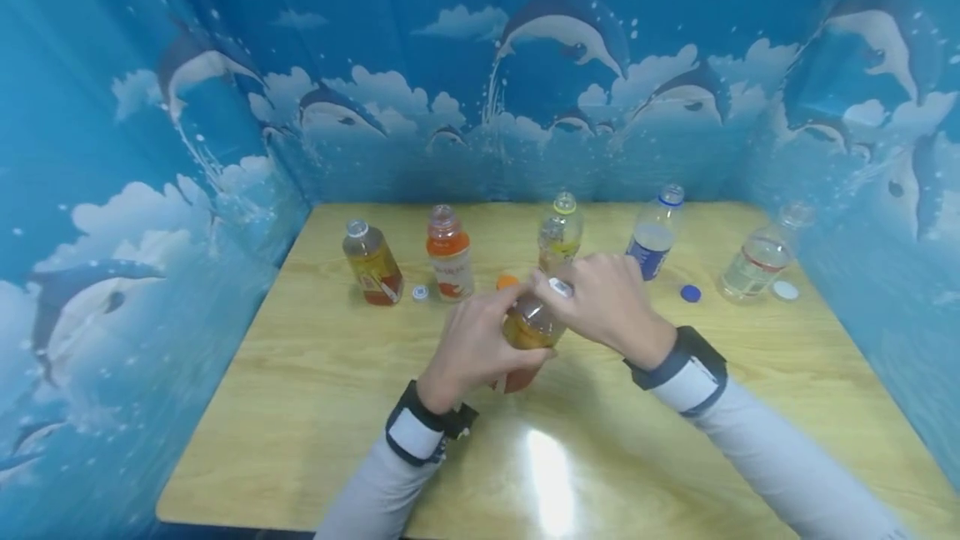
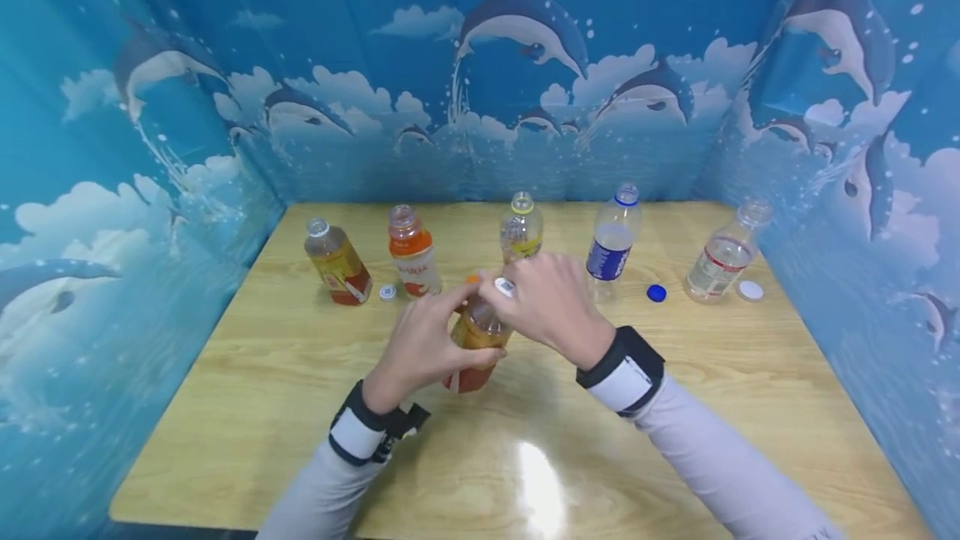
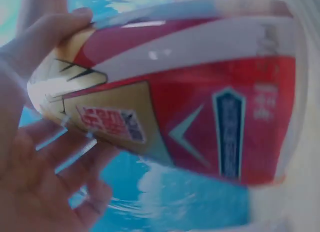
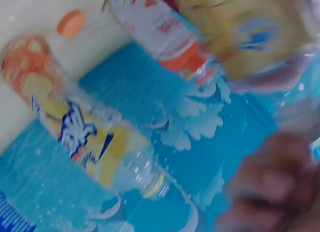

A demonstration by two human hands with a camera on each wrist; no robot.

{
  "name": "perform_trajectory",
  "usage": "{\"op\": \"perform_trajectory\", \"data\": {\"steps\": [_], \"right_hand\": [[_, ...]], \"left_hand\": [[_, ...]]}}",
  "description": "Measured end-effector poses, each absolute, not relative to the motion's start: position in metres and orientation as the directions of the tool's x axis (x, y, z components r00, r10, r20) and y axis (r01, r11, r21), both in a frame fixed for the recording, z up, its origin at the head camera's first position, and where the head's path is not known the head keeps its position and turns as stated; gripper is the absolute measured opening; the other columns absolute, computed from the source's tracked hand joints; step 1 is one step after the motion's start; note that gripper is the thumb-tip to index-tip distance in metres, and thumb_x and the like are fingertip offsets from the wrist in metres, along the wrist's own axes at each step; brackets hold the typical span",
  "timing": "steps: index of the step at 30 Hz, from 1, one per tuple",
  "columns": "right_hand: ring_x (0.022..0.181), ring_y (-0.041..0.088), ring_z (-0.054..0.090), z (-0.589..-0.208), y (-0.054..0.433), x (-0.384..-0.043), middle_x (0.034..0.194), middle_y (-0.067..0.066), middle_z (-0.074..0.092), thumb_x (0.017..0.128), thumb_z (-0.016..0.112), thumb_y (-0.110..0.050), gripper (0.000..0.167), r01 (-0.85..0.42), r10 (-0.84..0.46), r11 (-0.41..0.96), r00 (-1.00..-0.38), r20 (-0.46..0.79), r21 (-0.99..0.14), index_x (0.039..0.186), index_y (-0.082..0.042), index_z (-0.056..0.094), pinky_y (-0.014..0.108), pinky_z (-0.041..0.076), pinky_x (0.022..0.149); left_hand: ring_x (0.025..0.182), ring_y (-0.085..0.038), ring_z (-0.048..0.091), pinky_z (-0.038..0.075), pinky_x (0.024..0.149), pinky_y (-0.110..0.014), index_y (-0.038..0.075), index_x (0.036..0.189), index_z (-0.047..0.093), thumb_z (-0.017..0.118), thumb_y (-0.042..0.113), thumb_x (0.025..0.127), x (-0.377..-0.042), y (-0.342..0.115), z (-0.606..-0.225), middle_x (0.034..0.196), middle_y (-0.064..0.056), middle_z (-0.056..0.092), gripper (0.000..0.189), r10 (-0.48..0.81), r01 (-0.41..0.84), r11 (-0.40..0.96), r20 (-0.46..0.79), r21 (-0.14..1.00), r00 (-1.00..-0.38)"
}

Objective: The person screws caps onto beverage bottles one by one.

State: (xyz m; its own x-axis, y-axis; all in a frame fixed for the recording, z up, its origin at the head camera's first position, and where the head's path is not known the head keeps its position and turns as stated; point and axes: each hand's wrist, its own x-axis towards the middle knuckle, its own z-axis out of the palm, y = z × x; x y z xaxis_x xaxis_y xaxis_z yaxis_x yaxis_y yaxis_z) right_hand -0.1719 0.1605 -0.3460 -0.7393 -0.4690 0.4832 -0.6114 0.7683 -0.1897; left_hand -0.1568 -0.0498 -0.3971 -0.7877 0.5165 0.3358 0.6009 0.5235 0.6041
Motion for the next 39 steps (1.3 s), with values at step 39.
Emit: {"op": "perform_trajectory", "data": {"steps": [39], "right_hand": [[0.050, 0.002, 0.036, -0.432, 0.172, -0.184, 0.055, -0.013, 0.039, 0.097, 0.067, -0.026, 0.033, -0.566, -0.595, 0.725, -0.802, 0.058, -0.392, 0.068, -0.025, 0.052, 0.021, 0.032, 0.046]], "left_hand": [[0.135, -0.042, 0.047, 0.044, 0.108, -0.060, 0.009, 0.154, 0.032, 0.085, 0.037, 0.082, -0.246, -0.342, -0.366, 0.151, -0.021, 0.044, 0.093, -0.284, -0.114, 0.645, 0.099, 0.756, -0.954]]}}
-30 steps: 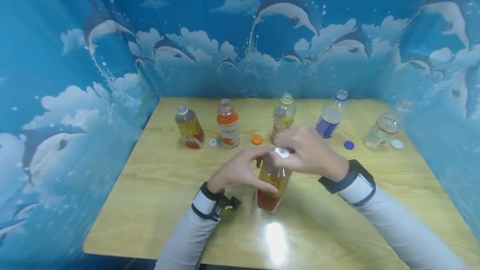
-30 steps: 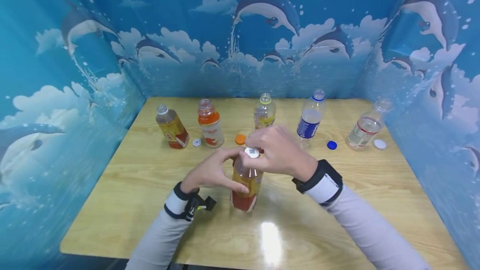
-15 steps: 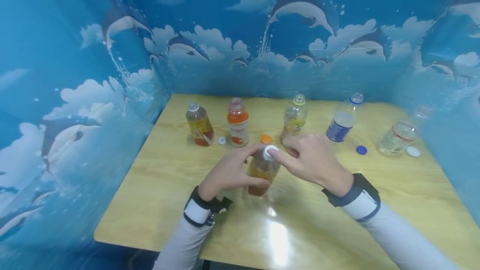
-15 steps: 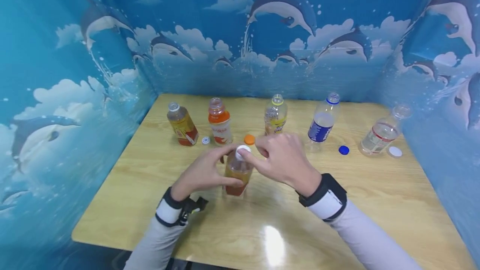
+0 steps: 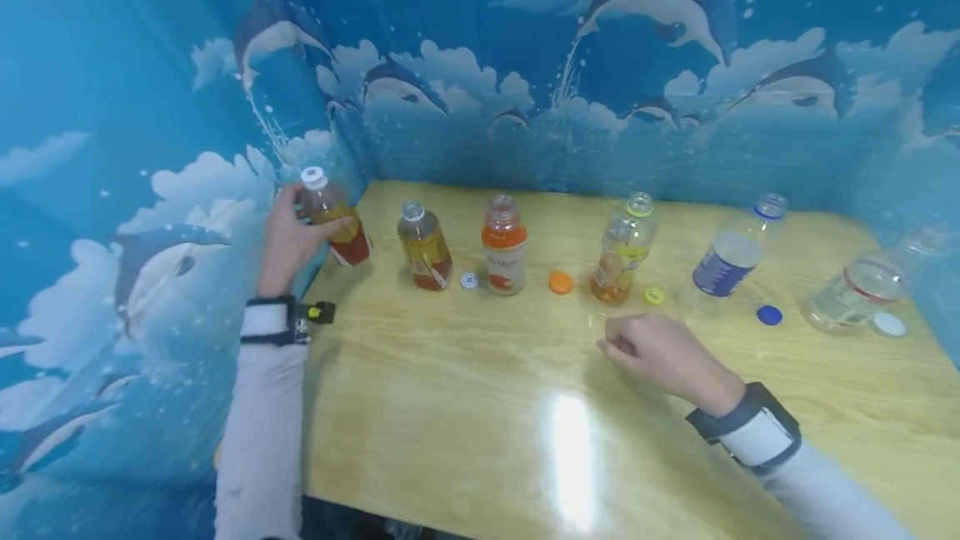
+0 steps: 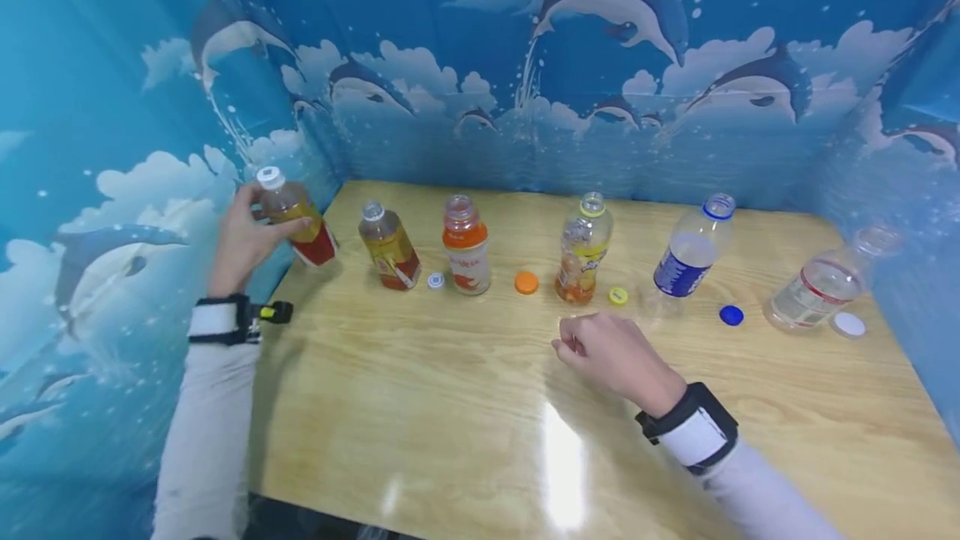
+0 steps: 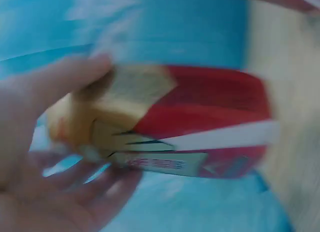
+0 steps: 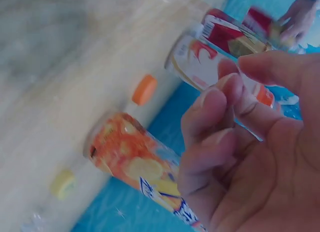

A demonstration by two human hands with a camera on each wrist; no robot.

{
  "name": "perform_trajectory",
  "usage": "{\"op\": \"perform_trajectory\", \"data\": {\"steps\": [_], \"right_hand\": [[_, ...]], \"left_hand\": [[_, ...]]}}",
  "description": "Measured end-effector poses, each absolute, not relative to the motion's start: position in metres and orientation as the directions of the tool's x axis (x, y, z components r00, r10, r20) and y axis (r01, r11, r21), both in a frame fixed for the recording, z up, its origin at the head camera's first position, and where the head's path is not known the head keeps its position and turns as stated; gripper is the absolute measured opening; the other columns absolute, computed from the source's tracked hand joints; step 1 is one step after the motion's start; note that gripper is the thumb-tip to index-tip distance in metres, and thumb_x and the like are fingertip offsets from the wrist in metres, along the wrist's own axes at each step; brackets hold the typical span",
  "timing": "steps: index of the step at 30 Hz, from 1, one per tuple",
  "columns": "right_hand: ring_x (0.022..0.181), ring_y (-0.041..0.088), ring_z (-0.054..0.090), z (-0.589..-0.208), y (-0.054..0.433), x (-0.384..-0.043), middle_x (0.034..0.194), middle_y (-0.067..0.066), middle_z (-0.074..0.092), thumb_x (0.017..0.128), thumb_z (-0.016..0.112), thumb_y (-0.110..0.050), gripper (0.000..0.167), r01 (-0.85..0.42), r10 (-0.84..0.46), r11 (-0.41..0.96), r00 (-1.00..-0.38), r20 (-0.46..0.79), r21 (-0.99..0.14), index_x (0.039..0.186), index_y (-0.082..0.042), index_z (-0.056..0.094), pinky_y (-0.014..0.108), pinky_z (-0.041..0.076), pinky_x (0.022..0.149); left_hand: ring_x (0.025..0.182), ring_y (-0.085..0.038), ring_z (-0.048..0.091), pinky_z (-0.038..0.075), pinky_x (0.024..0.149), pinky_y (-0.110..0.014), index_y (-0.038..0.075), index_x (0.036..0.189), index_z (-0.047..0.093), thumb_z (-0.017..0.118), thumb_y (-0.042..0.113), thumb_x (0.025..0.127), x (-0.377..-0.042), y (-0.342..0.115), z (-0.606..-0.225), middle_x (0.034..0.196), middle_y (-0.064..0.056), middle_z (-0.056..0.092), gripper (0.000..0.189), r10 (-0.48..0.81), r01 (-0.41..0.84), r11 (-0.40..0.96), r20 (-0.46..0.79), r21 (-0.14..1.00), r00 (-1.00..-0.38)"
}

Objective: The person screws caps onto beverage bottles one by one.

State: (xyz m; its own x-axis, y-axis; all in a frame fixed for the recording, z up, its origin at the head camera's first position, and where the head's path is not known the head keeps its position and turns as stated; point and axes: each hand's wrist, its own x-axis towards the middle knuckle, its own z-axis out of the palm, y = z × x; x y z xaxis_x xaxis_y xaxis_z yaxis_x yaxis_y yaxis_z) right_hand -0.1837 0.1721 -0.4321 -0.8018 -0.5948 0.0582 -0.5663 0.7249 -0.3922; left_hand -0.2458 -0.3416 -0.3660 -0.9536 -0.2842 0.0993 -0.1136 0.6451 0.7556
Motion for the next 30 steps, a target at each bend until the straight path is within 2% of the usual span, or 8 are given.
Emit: {"op": "perform_trajectory", "data": {"steps": [3, 7, 11, 15, 19, 22, 27, 30], "right_hand": [[0.050, 0.002, 0.037, -0.437, 0.171, -0.185, 0.055, -0.014, 0.040, 0.096, 0.068, -0.027, 0.032, -0.565, -0.588, 0.733, -0.806, 0.064, -0.379, 0.068, -0.026, 0.052, 0.021, 0.033, 0.046], [0.050, 0.002, 0.039, -0.442, 0.167, -0.183, 0.056, -0.015, 0.042, 0.096, 0.069, -0.028, 0.032, -0.553, -0.575, 0.746, -0.816, 0.059, -0.372, 0.068, -0.027, 0.052, 0.022, 0.035, 0.046], [0.051, 0.002, 0.041, -0.444, 0.163, -0.178, 0.057, -0.016, 0.045, 0.095, 0.069, -0.029, 0.028, -0.510, -0.550, 0.767, -0.835, 0.010, -0.388, 0.070, -0.027, 0.056, 0.021, 0.037, 0.048], [0.052, 0.000, 0.042, -0.444, 0.161, -0.173, 0.059, -0.017, 0.046, 0.092, 0.071, -0.026, 0.021, -0.495, -0.543, 0.776, -0.840, -0.014, -0.392, 0.075, -0.026, 0.060, 0.020, 0.038, 0.048], [0.050, -0.001, 0.041, -0.446, 0.161, -0.164, 0.058, -0.017, 0.046, 0.089, 0.074, -0.023, 0.019, -0.520, -0.565, 0.759, -0.825, 0.000, -0.391, 0.075, -0.025, 0.061, 0.019, 0.037, 0.047], [0.050, 0.000, 0.040, -0.447, 0.164, -0.163, 0.058, -0.017, 0.046, 0.089, 0.074, -0.024, 0.019, -0.520, -0.556, 0.766, -0.831, 0.018, -0.379, 0.075, -0.025, 0.061, 0.019, 0.037, 0.046], [0.051, 0.002, 0.041, -0.454, 0.162, -0.170, 0.059, -0.016, 0.047, 0.091, 0.073, -0.024, 0.021, -0.519, -0.540, 0.768, -0.840, 0.058, -0.375, 0.075, -0.024, 0.060, 0.020, 0.037, 0.046], [0.051, 0.003, 0.042, -0.460, 0.157, -0.175, 0.059, -0.014, 0.047, 0.091, 0.073, -0.022, 0.019, -0.527, -0.547, 0.758, -0.835, 0.065, -0.384, 0.076, -0.022, 0.061, 0.021, 0.037, 0.046]], "left_hand": [[0.137, -0.039, 0.046, 0.041, 0.113, -0.054, 0.003, 0.149, 0.034, 0.084, 0.022, 0.083, -0.312, -0.336, -0.384, 0.150, -0.022, 0.046, 0.085, -0.329, -0.094, 0.640, 0.161, 0.762, -0.931], [0.136, -0.037, 0.048, 0.042, 0.114, -0.049, 0.003, 0.147, 0.034, 0.083, 0.018, 0.084, -0.377, -0.326, -0.404, 0.147, -0.021, 0.047, 0.081, -0.419, -0.168, 0.635, 0.154, 0.754, -0.895], [0.141, -0.035, 0.043, 0.038, 0.117, -0.047, 0.007, 0.152, 0.026, 0.079, 0.027, 0.087, -0.416, -0.322, -0.417, 0.151, -0.019, 0.042, 0.086, -0.520, -0.309, 0.617, 0.080, 0.724, -0.850], [0.146, -0.035, 0.036, 0.033, 0.121, -0.048, 0.008, 0.156, 0.019, 0.078, 0.034, 0.089, -0.442, -0.321, -0.421, 0.157, -0.019, 0.037, 0.093, -0.556, -0.361, 0.625, 0.070, 0.692, -0.828], [0.148, -0.035, 0.033, 0.031, 0.122, -0.048, 0.008, 0.159, 0.014, 0.080, 0.041, 0.086, -0.435, -0.327, -0.427, 0.160, -0.019, 0.032, 0.104, -0.571, -0.393, 0.638, 0.064, 0.662, -0.819], [0.146, -0.037, 0.035, 0.034, 0.120, -0.048, 0.002, 0.157, 0.018, 0.078, 0.043, 0.087, -0.424, -0.328, -0.420, 0.158, -0.023, 0.030, 0.101, -0.524, -0.355, 0.703, 0.111, 0.616, -0.845], [0.126, -0.035, 0.054, 0.047, 0.106, -0.049, 0.000, 0.140, 0.052, 0.056, 0.045, 0.102, -0.363, -0.319, -0.384, 0.138, -0.022, 0.055, 0.059, -0.322, -0.100, 0.753, 0.232, 0.650, -0.918], [0.125, -0.031, 0.056, 0.047, 0.105, -0.050, 0.008, 0.139, 0.056, 0.052, 0.054, 0.102, -0.313, -0.305, -0.378, 0.136, -0.015, 0.060, 0.059, -0.164, 0.045, 0.665, 0.204, 0.746, -0.965]]}}
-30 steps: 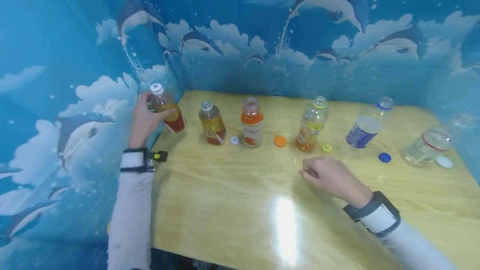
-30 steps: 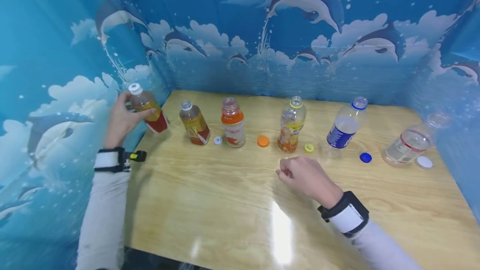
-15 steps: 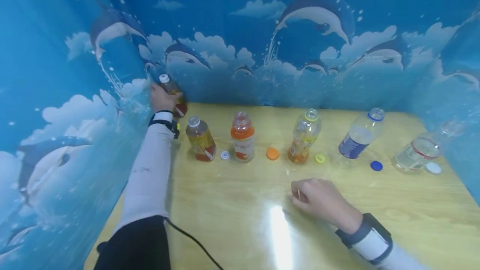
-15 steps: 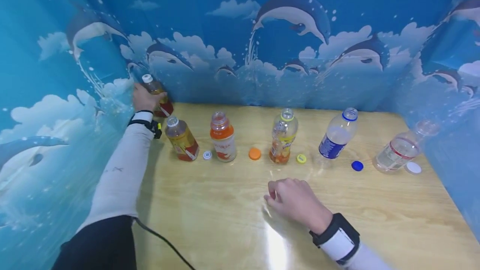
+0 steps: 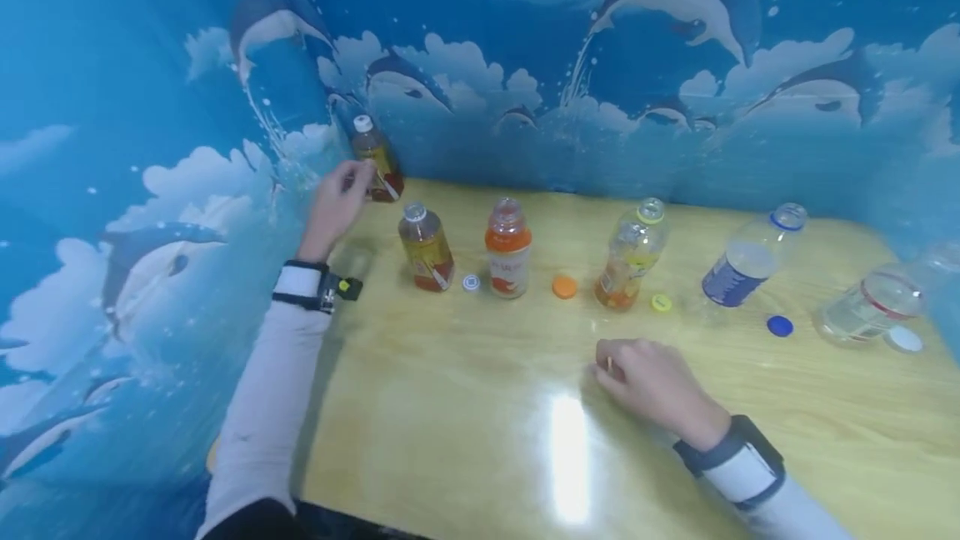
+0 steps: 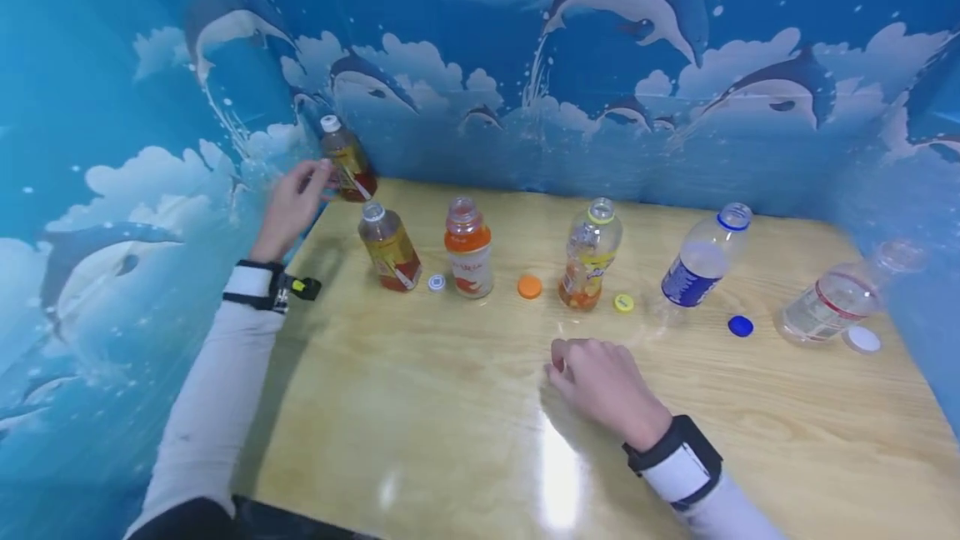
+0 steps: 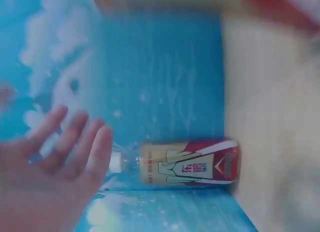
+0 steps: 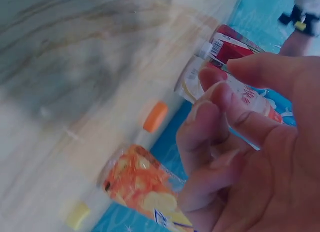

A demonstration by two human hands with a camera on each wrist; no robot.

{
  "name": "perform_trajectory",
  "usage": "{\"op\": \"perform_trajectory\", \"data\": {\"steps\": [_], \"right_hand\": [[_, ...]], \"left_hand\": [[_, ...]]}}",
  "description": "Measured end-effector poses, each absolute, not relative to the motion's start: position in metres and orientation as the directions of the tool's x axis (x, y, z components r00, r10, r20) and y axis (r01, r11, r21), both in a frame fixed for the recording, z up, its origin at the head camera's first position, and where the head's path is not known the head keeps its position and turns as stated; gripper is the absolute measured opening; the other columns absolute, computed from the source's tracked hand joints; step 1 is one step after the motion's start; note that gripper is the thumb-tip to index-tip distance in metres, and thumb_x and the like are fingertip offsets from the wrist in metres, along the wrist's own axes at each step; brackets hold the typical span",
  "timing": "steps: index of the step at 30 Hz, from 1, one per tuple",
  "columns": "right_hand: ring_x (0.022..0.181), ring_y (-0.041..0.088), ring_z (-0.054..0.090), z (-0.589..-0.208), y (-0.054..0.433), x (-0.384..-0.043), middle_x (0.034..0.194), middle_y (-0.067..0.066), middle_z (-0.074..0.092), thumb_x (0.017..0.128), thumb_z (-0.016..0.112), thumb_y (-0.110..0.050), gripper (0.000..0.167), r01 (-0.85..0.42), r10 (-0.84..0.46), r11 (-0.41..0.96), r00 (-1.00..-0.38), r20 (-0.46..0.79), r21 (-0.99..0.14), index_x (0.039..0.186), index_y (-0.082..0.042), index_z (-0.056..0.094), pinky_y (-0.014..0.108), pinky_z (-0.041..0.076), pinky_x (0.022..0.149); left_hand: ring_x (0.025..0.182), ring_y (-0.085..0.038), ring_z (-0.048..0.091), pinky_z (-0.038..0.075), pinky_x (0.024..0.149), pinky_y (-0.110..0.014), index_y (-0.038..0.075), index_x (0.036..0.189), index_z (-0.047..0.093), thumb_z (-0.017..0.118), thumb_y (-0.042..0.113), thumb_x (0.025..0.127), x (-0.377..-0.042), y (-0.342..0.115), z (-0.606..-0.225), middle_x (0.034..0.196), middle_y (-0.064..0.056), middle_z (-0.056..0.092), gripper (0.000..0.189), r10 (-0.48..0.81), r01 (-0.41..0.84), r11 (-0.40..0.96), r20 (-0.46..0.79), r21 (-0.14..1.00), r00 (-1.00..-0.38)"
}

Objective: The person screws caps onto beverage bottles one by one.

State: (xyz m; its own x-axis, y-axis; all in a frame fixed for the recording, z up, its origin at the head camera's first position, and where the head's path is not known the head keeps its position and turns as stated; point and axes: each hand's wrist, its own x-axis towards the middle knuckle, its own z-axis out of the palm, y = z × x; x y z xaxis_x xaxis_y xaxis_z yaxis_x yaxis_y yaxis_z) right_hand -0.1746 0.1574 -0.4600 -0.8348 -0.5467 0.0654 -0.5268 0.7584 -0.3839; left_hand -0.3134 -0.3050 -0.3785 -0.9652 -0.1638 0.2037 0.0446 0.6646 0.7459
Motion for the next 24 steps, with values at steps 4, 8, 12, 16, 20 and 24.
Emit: {"op": "perform_trajectory", "data": {"steps": [4, 8, 12, 16, 20, 24], "right_hand": [[0.052, 0.005, 0.043, -0.464, 0.151, -0.178, 0.060, -0.012, 0.048, 0.092, 0.072, -0.021, 0.018, -0.524, -0.549, 0.753, -0.834, 0.060, -0.398, 0.077, -0.021, 0.063, 0.023, 0.038, 0.047], [0.054, 0.008, 0.044, -0.465, 0.132, -0.183, 0.059, -0.010, 0.048, 0.093, 0.070, -0.020, 0.021, -0.547, -0.577, 0.728, -0.814, 0.061, -0.413, 0.074, -0.021, 0.060, 0.025, 0.038, 0.047], [0.055, 0.009, 0.044, -0.466, 0.111, -0.189, 0.060, -0.009, 0.048, 0.093, 0.069, -0.020, 0.023, -0.595, -0.617, 0.692, -0.782, 0.093, -0.408, 0.074, -0.020, 0.058, 0.025, 0.038, 0.048], [0.067, 0.010, 0.055, -0.470, 0.089, -0.196, 0.077, -0.005, 0.060, 0.092, 0.072, -0.021, 0.009, -0.636, -0.650, 0.663, -0.751, 0.117, -0.395, 0.088, -0.016, 0.066, 0.028, 0.050, 0.058], [0.085, 0.018, 0.066, -0.476, 0.055, -0.207, 0.106, 0.004, 0.067, 0.094, 0.072, -0.019, 0.020, -0.687, -0.694, 0.616, -0.705, 0.147, -0.385, 0.112, -0.010, 0.069, 0.034, 0.059, 0.072], [0.096, 0.027, 0.067, -0.479, 0.011, -0.227, 0.123, 0.013, 0.062, 0.099, 0.064, -0.015, 0.032, -0.709, -0.700, 0.583, -0.686, 0.198, -0.397, 0.130, -0.004, 0.062, 0.040, 0.060, 0.079]], "left_hand": [[0.141, -0.032, 0.043, 0.040, 0.114, -0.054, 0.017, 0.156, 0.033, 0.076, 0.056, 0.085, -0.276, -0.273, -0.396, 0.153, -0.011, 0.044, 0.092, 0.006, 0.073, 0.596, 0.087, 0.800, -0.996], [0.148, -0.030, 0.035, 0.035, 0.118, -0.055, 0.028, 0.163, 0.014, 0.090, 0.049, 0.072, -0.268, -0.260, -0.424, 0.162, -0.007, 0.033, 0.120, 0.023, 0.045, 0.613, 0.039, 0.789, -0.999], [0.142, -0.029, 0.043, 0.040, 0.115, -0.052, 0.027, 0.161, 0.025, 0.090, 0.035, 0.077, -0.265, -0.265, -0.431, 0.156, -0.007, 0.042, 0.106, 0.019, 0.064, 0.567, 0.064, 0.821, -0.998], [0.135, -0.030, 0.050, 0.045, 0.109, -0.054, 0.025, 0.153, 0.038, 0.089, 0.034, 0.078, -0.251, -0.266, -0.424, 0.147, -0.007, 0.051, 0.090, 0.021, 0.067, 0.579, 0.068, 0.812, -0.997], [0.132, -0.029, 0.053, 0.048, 0.107, -0.053, 0.022, 0.146, 0.045, 0.089, 0.030, 0.078, -0.226, -0.267, -0.415, 0.142, -0.006, 0.055, 0.082, 0.015, 0.087, 0.597, 0.097, 0.797, -0.995], [0.130, -0.029, 0.054, 0.051, 0.104, -0.052, 0.017, 0.145, 0.046, 0.088, 0.030, 0.079, -0.195, -0.268, -0.401, 0.140, -0.008, 0.057, 0.079, 0.007, 0.125, 0.607, 0.152, 0.785, -0.988]]}}
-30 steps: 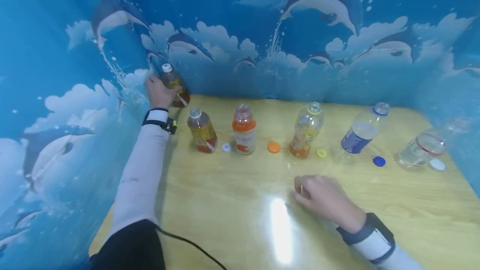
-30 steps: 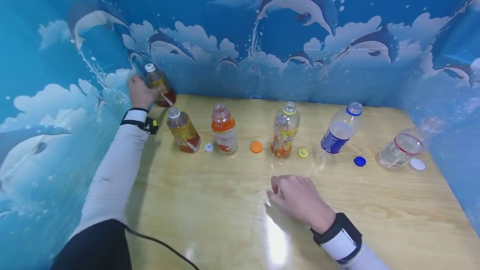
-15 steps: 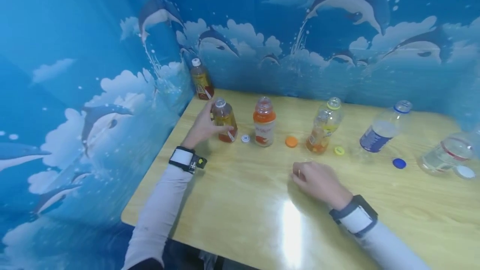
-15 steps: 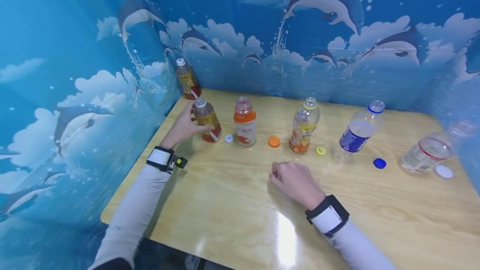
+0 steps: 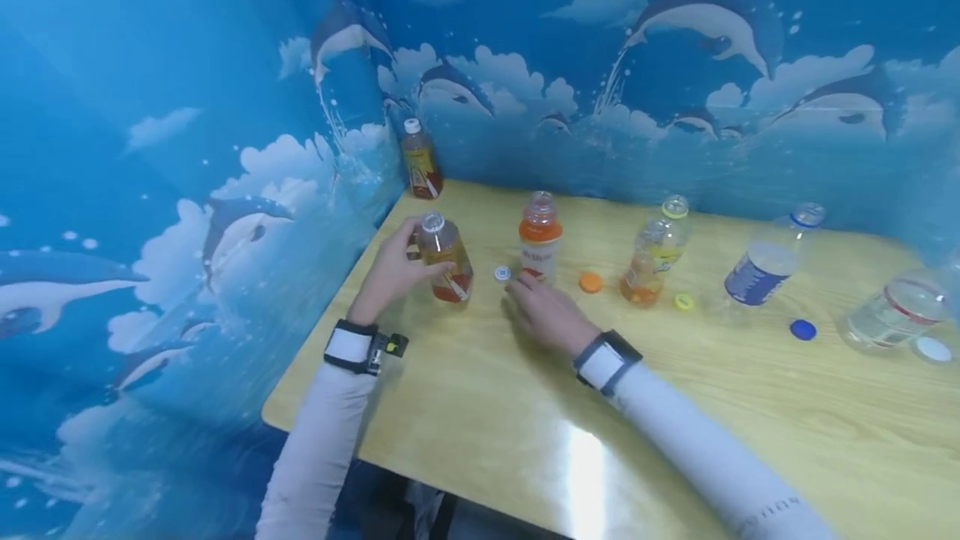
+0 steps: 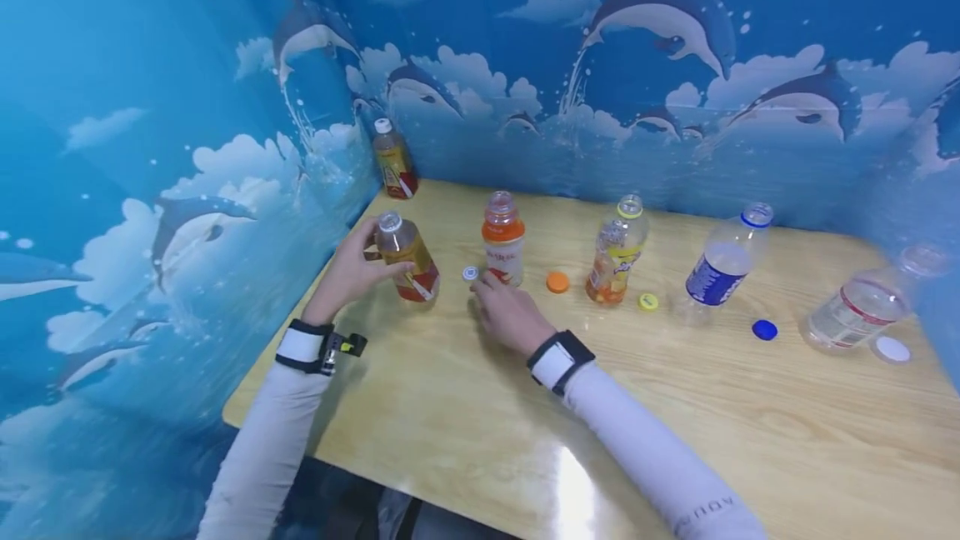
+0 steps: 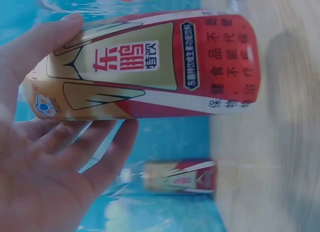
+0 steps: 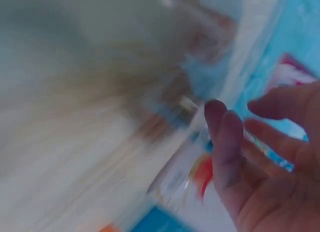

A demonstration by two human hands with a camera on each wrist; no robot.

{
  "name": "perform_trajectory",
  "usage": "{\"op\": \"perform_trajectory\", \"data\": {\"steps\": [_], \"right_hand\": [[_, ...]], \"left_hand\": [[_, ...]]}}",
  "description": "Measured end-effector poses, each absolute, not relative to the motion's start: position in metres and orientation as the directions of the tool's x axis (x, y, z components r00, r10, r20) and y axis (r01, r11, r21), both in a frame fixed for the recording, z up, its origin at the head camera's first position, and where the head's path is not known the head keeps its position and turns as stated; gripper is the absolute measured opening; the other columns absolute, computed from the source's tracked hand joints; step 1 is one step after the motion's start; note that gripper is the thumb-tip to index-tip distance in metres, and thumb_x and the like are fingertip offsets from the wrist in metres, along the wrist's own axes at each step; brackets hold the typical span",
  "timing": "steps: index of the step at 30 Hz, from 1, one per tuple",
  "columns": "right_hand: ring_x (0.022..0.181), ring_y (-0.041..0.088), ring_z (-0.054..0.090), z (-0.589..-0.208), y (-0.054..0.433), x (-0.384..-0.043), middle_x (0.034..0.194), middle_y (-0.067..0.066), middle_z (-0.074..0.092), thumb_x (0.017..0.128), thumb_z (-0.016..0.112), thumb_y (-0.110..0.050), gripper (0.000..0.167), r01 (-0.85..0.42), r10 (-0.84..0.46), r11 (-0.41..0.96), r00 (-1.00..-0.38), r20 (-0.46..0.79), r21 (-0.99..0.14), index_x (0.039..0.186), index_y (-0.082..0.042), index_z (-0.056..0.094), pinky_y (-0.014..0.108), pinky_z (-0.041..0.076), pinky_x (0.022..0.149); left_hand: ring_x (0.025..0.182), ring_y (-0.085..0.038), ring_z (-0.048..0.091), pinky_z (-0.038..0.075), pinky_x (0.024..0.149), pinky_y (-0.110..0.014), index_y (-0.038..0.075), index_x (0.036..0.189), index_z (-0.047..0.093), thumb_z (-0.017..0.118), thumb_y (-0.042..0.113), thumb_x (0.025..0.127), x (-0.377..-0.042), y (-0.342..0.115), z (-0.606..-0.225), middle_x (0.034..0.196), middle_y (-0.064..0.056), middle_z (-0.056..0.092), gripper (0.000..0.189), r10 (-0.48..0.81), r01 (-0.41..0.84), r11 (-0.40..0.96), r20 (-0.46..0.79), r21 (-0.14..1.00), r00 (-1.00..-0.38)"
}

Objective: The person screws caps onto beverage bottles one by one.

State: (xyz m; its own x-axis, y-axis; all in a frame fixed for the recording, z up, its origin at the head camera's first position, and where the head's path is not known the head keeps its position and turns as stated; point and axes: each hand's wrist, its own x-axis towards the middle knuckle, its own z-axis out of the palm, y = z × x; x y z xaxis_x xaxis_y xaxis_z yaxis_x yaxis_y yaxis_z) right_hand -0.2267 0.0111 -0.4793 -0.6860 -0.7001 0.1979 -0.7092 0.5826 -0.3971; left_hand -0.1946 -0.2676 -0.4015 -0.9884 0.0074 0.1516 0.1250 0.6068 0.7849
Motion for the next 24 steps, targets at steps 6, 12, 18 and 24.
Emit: {"op": "perform_trajectory", "data": {"steps": [6, 12, 18, 24], "right_hand": [[0.124, 0.045, 0.056, -0.483, -0.036, -0.251, 0.145, 0.027, 0.048, 0.093, 0.063, -0.003, 0.052, -0.596, -0.603, 0.663, -0.784, 0.150, -0.452, 0.144, 0.001, 0.051, 0.056, 0.053, 0.100], [0.085, 0.033, 0.065, -0.488, -0.053, -0.258, 0.104, 0.017, 0.064, 0.085, 0.067, 0.002, 0.024, -0.611, -0.615, 0.699, -0.779, 0.126, -0.372, 0.109, 0.000, 0.069, 0.042, 0.059, 0.068], [0.086, 0.028, 0.065, -0.481, -0.020, -0.250, 0.097, 0.013, 0.066, 0.089, 0.071, -0.002, 0.013, -0.652, -0.641, 0.629, -0.743, 0.193, -0.423, 0.101, -0.001, 0.073, 0.040, 0.058, 0.075], [0.089, 0.024, 0.070, -0.428, 0.037, -0.216, 0.113, 0.011, 0.070, 0.095, 0.071, -0.018, 0.026, -0.663, -0.640, 0.553, -0.726, 0.252, -0.505, 0.118, -0.006, 0.071, 0.038, 0.061, 0.075]], "left_hand": [[0.127, -0.027, 0.056, 0.053, 0.101, -0.049, 0.016, 0.145, 0.048, 0.088, 0.038, 0.078, -0.159, -0.269, -0.385, 0.139, -0.006, 0.058, 0.081, 0.038, 0.163, 0.623, 0.178, 0.765, -0.983], [0.127, -0.026, 0.057, 0.053, 0.101, -0.049, 0.019, 0.145, 0.048, 0.088, 0.038, 0.078, -0.142, -0.275, -0.377, 0.139, -0.003, 0.058, 0.080, 0.052, 0.163, 0.643, 0.170, 0.748, -0.984], [0.126, -0.024, 0.058, 0.053, 0.102, -0.049, 0.021, 0.144, 0.049, 0.089, 0.036, 0.078, -0.149, -0.262, -0.378, 0.138, -0.001, 0.059, 0.079, 0.105, 0.199, 0.617, 0.171, 0.761, -0.980], [0.124, -0.022, 0.059, 0.053, 0.102, -0.045, 0.019, 0.145, 0.049, 0.088, 0.040, 0.079, -0.155, -0.240, -0.380, 0.137, -0.001, 0.060, 0.080, 0.171, 0.223, 0.626, 0.147, 0.747, -0.974]]}}
